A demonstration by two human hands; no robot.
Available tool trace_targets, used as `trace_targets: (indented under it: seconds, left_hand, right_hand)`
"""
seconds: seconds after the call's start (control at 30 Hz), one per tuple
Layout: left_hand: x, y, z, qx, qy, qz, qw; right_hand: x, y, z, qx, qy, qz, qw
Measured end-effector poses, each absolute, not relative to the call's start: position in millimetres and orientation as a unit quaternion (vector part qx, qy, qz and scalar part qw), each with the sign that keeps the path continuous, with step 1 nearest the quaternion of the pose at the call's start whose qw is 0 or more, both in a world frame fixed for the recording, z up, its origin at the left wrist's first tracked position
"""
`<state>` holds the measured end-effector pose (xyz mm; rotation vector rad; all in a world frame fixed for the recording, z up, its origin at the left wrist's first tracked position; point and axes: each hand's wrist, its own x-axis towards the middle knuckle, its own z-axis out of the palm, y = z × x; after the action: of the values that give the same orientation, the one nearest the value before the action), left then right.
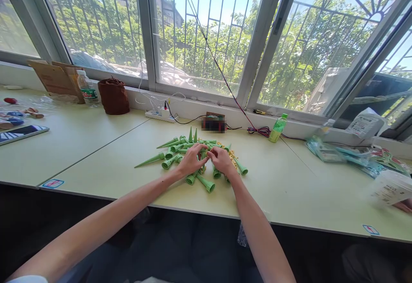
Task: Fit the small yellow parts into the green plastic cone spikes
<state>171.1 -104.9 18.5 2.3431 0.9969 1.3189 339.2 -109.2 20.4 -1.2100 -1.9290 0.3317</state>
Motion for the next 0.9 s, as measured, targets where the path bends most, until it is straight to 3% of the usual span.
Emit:
trace_targets:
  seconds: [0.9]
  left_hand:
    - [170.9,-105.4,18.7,0.812,0.343,0.449,0.146]
  right_hand:
    - [339.3,-111.5,22.1,-0.480,-0.783,0.109,0.379]
